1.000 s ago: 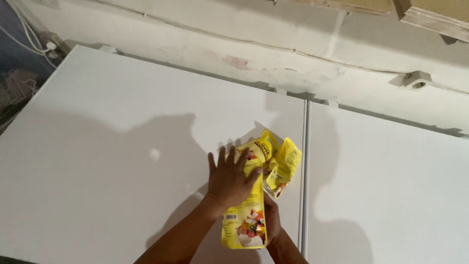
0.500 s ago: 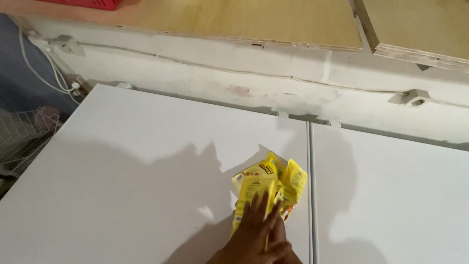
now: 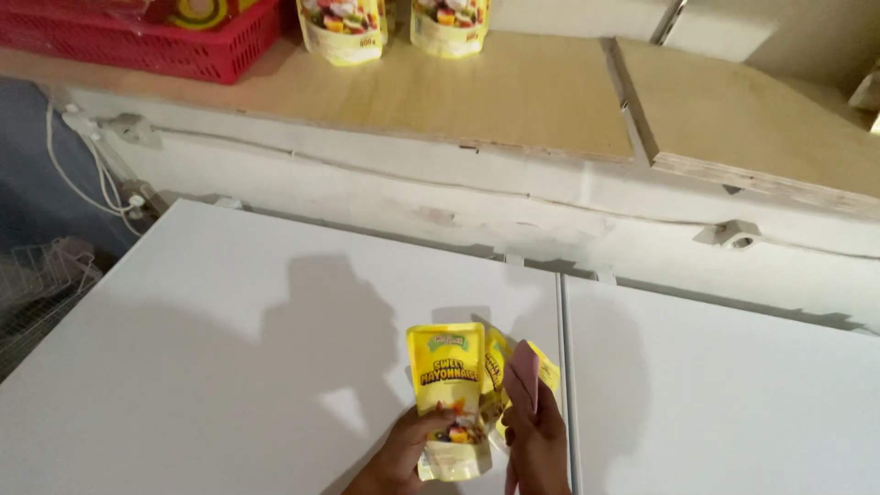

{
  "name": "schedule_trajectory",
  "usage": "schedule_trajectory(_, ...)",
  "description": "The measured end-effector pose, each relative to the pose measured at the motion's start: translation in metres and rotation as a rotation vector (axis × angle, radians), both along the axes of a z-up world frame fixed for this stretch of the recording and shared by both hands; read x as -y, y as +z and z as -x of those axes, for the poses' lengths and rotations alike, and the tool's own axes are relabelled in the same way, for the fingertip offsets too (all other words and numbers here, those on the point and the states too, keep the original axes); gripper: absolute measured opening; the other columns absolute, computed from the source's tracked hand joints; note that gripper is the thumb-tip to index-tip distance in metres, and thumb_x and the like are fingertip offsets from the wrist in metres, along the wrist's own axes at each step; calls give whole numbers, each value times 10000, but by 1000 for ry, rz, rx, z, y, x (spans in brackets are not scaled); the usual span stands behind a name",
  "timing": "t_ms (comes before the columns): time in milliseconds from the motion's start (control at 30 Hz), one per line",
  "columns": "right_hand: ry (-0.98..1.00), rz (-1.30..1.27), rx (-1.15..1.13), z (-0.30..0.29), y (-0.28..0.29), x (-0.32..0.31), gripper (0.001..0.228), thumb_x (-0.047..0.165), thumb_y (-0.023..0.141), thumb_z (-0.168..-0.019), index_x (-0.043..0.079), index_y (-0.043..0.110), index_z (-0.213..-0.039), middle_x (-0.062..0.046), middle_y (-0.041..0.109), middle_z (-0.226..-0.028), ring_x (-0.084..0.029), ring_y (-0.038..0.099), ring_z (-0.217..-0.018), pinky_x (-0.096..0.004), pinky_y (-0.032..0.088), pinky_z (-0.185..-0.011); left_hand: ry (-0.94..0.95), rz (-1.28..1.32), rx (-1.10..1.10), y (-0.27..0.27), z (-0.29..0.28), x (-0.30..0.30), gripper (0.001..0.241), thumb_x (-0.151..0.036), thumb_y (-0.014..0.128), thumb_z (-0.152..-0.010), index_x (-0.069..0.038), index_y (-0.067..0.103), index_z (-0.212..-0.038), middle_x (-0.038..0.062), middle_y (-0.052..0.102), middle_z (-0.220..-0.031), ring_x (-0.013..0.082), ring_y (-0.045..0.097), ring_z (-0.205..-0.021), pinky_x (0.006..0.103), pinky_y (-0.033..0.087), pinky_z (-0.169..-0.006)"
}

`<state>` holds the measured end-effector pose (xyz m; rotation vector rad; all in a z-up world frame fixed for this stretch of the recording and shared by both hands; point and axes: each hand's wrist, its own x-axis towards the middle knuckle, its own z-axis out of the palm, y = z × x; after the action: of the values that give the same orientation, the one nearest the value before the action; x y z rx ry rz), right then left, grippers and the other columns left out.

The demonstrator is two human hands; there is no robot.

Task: Wiping mayonnaise pouches with a cloth and arranging them on a grocery store shelf.

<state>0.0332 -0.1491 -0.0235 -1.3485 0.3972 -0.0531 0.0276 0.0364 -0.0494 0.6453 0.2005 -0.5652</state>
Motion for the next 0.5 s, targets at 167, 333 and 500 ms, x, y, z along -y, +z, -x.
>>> schedule_trajectory(167, 252, -148, -167, -25, 68, 9, 390, 254, 710, -967, -8, 673, -1254, -86, 613, -824, -132, 519, -575, -269, 411, -487, -189, 24, 175, 51, -10, -14, 591, -152, 713, -854, -44, 555, -1414, 140, 710, -1247, 250, 698, -1137, 394, 562, -1001)
schedule_trajectory(333, 542, -184, -25, -40, 137, 7, 433, 147, 696, -937, 107, 638, -1365, -132, 812, -1019, -131, 594, -498, -260, 437, -399, -245, 95, 317, 99, -28, -15, 646, -190, 738, -825, -75, 532, -1427, 113, 696, -1315, 237, 688, -1191, 381, 554, -1045)
schedule_trajectory(500, 390, -124, 143, -63, 205, -18, 335, 94, 642, -935, 14, 683, -1258, -110, 762, -908, -84, 625, -527, -236, 483, -449, -62, -108, 509, 130, -65, -16, 601, -350, 698, -928, -17, 539, -1403, 111, 710, -1251, 229, 693, -1136, 405, 570, -983)
